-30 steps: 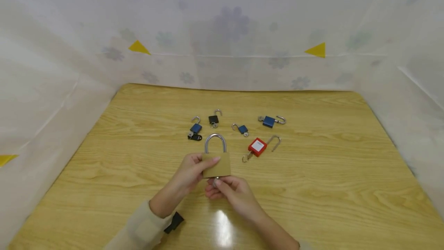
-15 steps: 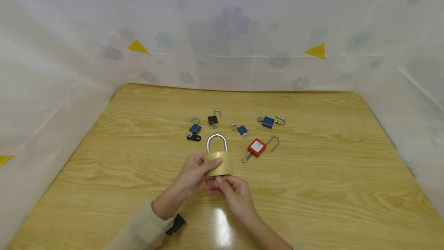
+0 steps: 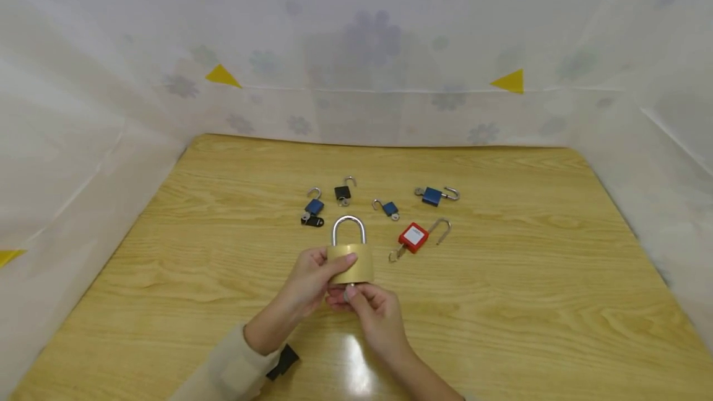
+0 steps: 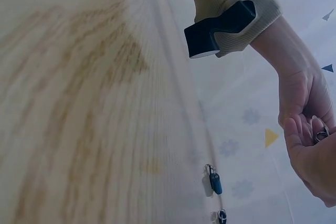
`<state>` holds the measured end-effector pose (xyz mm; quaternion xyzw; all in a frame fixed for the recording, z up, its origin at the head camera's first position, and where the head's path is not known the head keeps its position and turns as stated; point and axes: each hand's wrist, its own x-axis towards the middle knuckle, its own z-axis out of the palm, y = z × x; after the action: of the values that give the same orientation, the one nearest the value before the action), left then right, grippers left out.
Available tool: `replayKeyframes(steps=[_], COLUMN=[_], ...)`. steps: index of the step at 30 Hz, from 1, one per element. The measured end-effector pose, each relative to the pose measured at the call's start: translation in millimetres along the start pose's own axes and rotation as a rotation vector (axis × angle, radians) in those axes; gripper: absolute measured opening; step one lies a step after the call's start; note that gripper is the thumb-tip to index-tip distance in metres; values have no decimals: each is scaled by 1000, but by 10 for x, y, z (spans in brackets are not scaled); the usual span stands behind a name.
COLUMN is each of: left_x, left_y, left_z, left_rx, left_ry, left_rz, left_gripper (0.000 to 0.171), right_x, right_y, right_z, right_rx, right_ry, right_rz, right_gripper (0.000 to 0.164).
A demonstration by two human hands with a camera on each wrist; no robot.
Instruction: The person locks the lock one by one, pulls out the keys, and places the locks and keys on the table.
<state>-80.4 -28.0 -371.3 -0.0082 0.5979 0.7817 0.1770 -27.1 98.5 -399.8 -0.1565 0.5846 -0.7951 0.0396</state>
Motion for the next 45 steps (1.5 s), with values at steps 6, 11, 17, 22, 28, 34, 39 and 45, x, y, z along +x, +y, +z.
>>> replayKeyframes(steps=[6, 11, 17, 22, 28, 34, 39, 45], left_x=[-9, -2, 19, 29, 36, 20, 10, 4], left_y=[-2, 7, 8, 7, 29, 80, 103, 175], left_z=[-8, -3, -14, -19, -43, -87, -129, -215], left_rx=[-2, -4, -15, -19, -16, 20, 23, -26], left_ry=[-16, -3, 31, 26, 54, 74, 74, 106], left_rz=[-1, -14, -15, -23, -33, -24, -32, -8], left_gripper=[31, 31, 31, 32, 31, 31, 32, 30], right_x=[-15, -24, -45, -41, -31, -11, -11, -11], right_y=[14, 12, 21, 23, 10, 12, 4, 75], right_z=[-1, 5, 30, 39, 39, 62, 100, 132], right_rx=[8, -34, -136, -119, -201, -240, -262, -303], right_ry=[-13, 0, 25, 24, 55, 79, 99, 23], right_rz=[-24, -39, -49, -40, 4, 30, 93, 310], right_gripper=[32, 29, 24, 27, 25, 26, 27, 29])
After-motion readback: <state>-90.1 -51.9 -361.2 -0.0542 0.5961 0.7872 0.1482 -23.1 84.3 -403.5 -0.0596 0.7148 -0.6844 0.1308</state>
